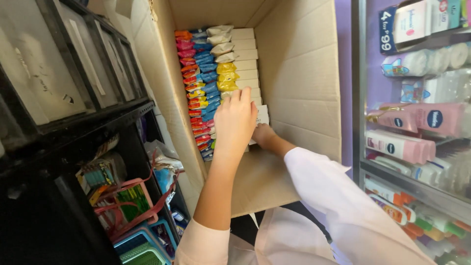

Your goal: Organizing soap boxes and other retail products from a shipping box onto store shelves.

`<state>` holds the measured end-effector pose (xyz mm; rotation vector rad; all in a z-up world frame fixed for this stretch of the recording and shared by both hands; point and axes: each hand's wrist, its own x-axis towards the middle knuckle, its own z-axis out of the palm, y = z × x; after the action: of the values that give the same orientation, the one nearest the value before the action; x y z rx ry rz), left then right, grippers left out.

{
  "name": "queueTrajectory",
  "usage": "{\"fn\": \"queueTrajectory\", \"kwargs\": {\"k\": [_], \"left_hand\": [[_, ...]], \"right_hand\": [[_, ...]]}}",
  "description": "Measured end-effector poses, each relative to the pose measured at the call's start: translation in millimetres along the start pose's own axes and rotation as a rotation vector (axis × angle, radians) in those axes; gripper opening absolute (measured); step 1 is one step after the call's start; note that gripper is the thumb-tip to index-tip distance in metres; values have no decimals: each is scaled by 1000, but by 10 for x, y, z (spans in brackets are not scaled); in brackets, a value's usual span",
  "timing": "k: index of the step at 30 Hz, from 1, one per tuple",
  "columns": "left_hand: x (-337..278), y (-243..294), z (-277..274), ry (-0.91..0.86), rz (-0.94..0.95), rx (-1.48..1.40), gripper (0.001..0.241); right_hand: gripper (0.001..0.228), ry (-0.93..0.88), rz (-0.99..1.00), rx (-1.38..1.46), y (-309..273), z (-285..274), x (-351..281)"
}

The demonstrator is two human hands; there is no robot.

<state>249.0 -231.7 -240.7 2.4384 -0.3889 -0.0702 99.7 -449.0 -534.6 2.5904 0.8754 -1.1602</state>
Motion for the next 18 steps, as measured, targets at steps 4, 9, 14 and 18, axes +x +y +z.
{"fn": "queueTrajectory", "kwargs": {"k": [4, 9, 14, 18], "left_hand": [[23, -17, -48, 40, -19, 23, 33], [38, 6, -127, -29, -40, 17, 31], [90, -45, -160, -7, -62, 17, 37], [116, -46, -141, -32, -86, 29, 37]], "right_hand": [[40, 206, 94, 17, -180, 354, 120], [71, 321, -347, -130, -38, -451, -177], [64, 229, -466, -187, 154, -22, -78], [48, 304, -527, -270, 217, 915, 133]]}}
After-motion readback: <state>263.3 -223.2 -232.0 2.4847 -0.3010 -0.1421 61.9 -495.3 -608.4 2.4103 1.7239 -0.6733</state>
